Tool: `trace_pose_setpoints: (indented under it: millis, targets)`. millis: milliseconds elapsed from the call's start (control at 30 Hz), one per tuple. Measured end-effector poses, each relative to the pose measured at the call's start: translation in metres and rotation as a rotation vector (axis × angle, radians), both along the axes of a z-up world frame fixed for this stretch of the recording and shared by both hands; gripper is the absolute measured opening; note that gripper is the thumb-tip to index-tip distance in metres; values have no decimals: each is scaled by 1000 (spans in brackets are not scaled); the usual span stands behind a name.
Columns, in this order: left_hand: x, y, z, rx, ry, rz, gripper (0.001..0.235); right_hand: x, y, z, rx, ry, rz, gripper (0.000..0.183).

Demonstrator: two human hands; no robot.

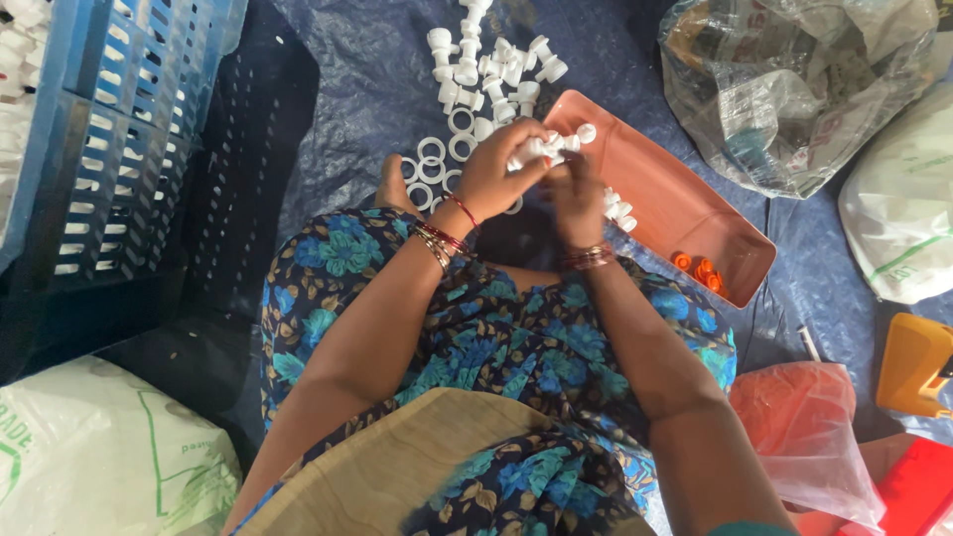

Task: The person sits on a blue tarp and assembles small white plastic components by inserting orange rings into them. The person picks up a white part, inserts an orange ring, and places the assembled unit into a blue crate. This process is repeated continuously.

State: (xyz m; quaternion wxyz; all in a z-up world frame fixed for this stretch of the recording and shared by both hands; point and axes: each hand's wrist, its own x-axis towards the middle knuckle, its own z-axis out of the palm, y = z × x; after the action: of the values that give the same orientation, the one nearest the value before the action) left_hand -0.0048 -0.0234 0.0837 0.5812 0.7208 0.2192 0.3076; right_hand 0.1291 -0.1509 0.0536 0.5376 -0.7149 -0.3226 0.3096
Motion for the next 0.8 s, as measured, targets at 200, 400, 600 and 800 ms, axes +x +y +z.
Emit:
trace_pose_setpoints:
  millis: [200,400,600,800]
  targets:
    - [-1,1,-11,-14,-76,25,22,-9,2,-65,-230,-925,556,37]
    - [-2,-2,-15,-82,-149,-51,25,-9,0,-45,-276,-597,489,36]
    - [-2,-2,-17,-246,-257,-225,36,27,-5,23,-168,-37,151,28]
    - [3,-5,-26,17,-101,-199,40,36,-12,40,420,593,25,17]
